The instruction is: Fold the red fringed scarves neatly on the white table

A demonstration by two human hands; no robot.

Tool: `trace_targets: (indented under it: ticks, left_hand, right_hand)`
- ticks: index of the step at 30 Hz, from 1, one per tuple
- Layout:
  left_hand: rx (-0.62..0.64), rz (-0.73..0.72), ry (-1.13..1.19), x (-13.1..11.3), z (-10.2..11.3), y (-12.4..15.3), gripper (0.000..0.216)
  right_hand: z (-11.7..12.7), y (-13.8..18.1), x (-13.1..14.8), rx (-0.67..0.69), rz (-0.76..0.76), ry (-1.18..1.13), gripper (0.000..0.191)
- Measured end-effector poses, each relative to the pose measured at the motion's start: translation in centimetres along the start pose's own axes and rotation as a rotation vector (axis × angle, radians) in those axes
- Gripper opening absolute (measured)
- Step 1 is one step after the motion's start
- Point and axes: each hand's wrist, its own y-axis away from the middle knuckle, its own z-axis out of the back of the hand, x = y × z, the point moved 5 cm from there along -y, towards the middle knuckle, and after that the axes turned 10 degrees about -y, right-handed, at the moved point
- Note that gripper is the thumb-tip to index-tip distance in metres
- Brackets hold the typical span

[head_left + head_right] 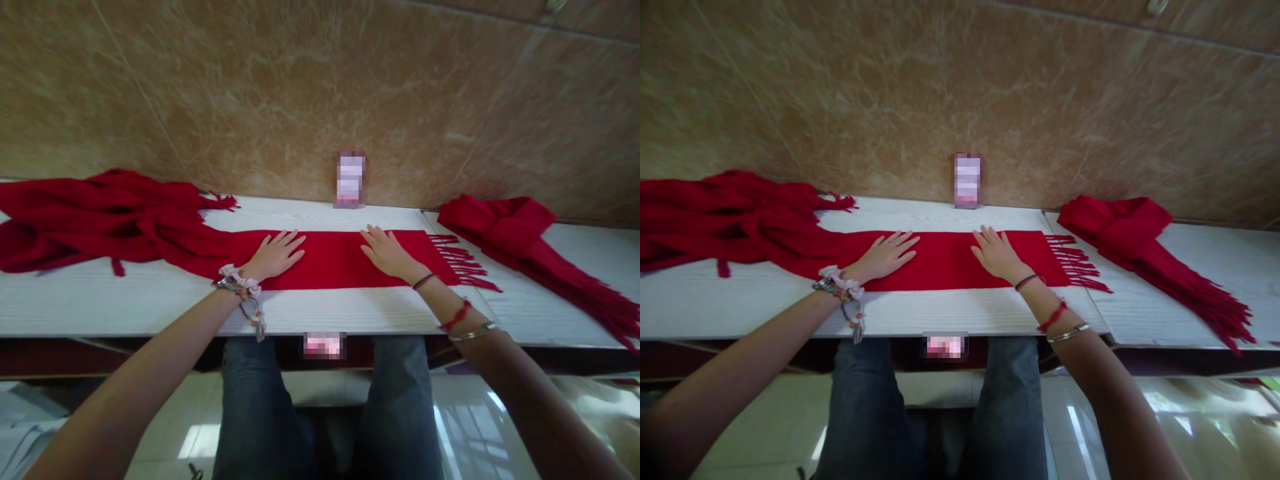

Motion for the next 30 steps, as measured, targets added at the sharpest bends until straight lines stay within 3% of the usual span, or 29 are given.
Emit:
trace_targets:
  ticks: [3,5,13,18,25,28,30]
  left_hand:
    - [0.004,0.011,0.007,0.1,0.0,0.0,0.053]
    - [0.005,0.031,0.015,0.2,0.0,0.1,0.053]
    - [0.042,0.055,0.05,0.2,0.2,0.2,0.054]
    - [0.059,0.059,0.055,0.0,0.2,0.1,0.054]
    - [0.09,0.063,0.057,-0.5,0.3,0.1,0.055]
    - [0.143,0.043,0.052,0.3,0.6,-0.6,0.054]
    - [0.161,-0.028,0.026,1.0,1.2,-1.6,0.054]
  right_hand:
    - [-1.5,-2.7,2.9,0.083,0.033,-0.063,0.051]
    - [-2.3,-3.2,2.2,0.119,-0.002,-0.069,0.051]
    - [-1.3,0.6,-10.9,0.002,-0.293,-0.102,0.046]
    - [-0.7,1.8,-14.3,-0.02,-0.347,-0.119,0.049]
    - [0.4,1.4,-13.6,-0.093,-0.338,-0.071,0.045]
    - [1.3,0.9,-10.5,-0.142,-0.271,-0.044,0.046]
    - [1.6,0.7,-6.8,-0.14,-0.173,-0.058,0.044]
